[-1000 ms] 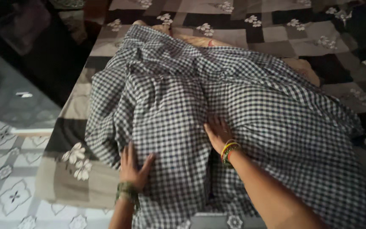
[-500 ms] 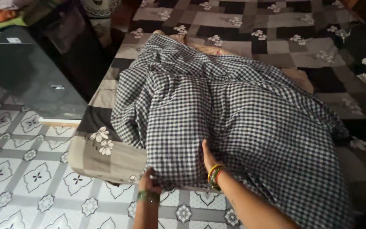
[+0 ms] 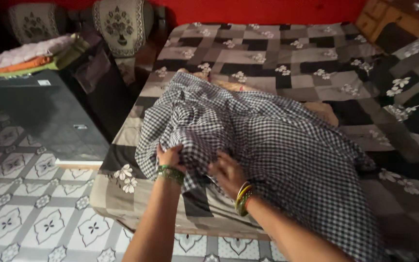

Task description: The person folds a large checkered cloth on a bed and then on the floor. They smooth out the fabric and fold it into a smaller rectangular shape.

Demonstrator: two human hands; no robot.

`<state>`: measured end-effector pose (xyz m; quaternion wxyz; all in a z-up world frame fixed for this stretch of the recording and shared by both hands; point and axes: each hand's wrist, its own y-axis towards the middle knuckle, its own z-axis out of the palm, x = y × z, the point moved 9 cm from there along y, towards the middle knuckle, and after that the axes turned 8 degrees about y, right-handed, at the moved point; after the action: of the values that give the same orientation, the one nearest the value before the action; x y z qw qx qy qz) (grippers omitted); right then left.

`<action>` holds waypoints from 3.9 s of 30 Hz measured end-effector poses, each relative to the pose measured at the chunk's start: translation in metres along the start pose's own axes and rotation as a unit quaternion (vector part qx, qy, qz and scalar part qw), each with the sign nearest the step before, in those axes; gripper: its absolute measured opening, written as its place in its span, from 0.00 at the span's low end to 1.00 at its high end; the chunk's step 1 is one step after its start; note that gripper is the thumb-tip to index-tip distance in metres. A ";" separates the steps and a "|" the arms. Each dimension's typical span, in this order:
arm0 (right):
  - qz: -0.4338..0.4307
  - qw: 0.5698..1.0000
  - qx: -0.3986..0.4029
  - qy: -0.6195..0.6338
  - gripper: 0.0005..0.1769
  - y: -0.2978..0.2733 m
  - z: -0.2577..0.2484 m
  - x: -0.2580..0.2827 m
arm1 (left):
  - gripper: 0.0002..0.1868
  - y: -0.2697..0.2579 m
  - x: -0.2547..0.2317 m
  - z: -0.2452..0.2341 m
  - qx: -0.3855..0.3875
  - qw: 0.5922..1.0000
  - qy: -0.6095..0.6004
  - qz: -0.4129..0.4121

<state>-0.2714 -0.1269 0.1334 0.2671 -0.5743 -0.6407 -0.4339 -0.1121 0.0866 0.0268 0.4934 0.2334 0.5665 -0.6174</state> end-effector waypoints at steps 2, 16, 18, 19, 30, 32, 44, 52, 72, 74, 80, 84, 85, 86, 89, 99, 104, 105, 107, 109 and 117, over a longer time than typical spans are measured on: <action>-0.214 0.965 -0.033 -0.146 0.21 -0.010 -0.004 0.048 | 0.53 -0.034 -0.039 0.025 0.003 1.000 -0.024 -0.015; 0.205 0.959 -0.122 0.155 0.51 0.137 -0.106 -0.053 | 0.28 -0.031 -0.116 0.024 0.184 0.964 0.161 0.106; 0.229 0.961 -0.126 0.092 0.53 0.142 -0.129 -0.054 | 0.26 0.004 -0.114 0.001 0.125 0.956 0.171 0.205; 0.239 0.961 -0.127 0.060 0.55 0.146 -0.140 -0.053 | 0.21 0.008 -0.102 0.007 0.137 0.781 0.523 0.313; 0.168 0.928 -0.062 0.327 0.57 0.200 -0.145 -0.023 | 0.27 0.015 0.071 0.102 0.178 0.789 0.508 0.297; 0.180 0.918 -0.052 0.348 0.57 0.205 -0.147 -0.018 | 0.29 0.033 0.074 0.098 0.034 0.952 0.292 0.082; 0.094 0.943 -0.005 0.318 0.52 0.232 -0.158 -0.029 | 0.18 0.079 -0.121 0.108 -0.034 0.931 0.232 0.279; -0.401 0.909 -0.021 -0.112 0.39 0.176 -0.136 0.120 | 0.15 0.089 -0.147 0.179 0.209 0.800 0.433 0.360; -0.076 0.993 -0.080 -0.042 0.35 0.281 -0.074 0.084 | 0.33 0.004 -0.162 0.038 0.239 0.951 0.062 0.185; -0.031 0.995 -0.053 -0.084 0.35 0.283 -0.062 0.086 | 0.32 -0.055 -0.123 0.047 0.324 0.937 0.125 0.021; -0.115 0.955 0.241 0.131 0.35 0.250 0.020 0.167 | 0.24 -0.097 -0.170 0.042 0.186 0.980 -0.062 0.036; -0.266 0.963 0.049 0.016 0.37 0.225 0.020 0.219 | 0.21 -0.063 -0.229 0.047 0.153 0.959 -0.083 0.222; -0.377 0.924 -0.031 0.052 0.38 0.212 0.007 0.240 | 0.20 -0.049 -0.249 0.042 0.143 0.948 -0.086 0.270; -0.299 0.953 -0.012 0.049 0.37 0.223 0.011 0.232 | 0.20 -0.034 -0.267 0.034 0.129 0.935 -0.085 0.319; -0.141 0.985 0.019 0.094 0.36 0.242 0.021 0.205 | 0.19 0.023 -0.302 -0.009 0.044 0.901 -0.023 0.431; 0.104 0.973 0.089 0.187 0.30 0.211 0.082 0.098 | 0.23 0.160 -0.093 -0.062 0.117 0.968 -0.153 0.163; -0.028 0.998 0.041 -0.025 0.29 0.199 0.085 0.130 | 0.23 0.115 -0.066 -0.049 0.197 0.938 -0.235 0.161; -0.059 0.997 0.025 -0.043 0.28 0.197 0.084 0.138 | 0.23 0.108 -0.065 -0.049 0.200 0.935 -0.243 0.165; -0.069 0.996 0.023 -0.042 0.25 0.196 0.085 0.139 | 0.23 0.101 -0.063 -0.049 0.197 0.931 -0.253 0.173; -0.023 0.998 0.055 -0.003 0.21 0.199 0.088 0.124 | 0.25 0.108 -0.056 -0.056 0.134 0.948 -0.240 0.162; -0.133 0.981 -0.042 -0.134 0.13 0.230 0.064 0.060 | 0.30 0.080 -0.092 -0.007 0.193 0.948 -0.183 0.175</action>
<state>-0.0503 -0.0498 0.2104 0.0945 -0.5471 -0.7229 -0.4112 -0.0071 0.1347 0.0657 0.6341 0.3031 0.2866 -0.6511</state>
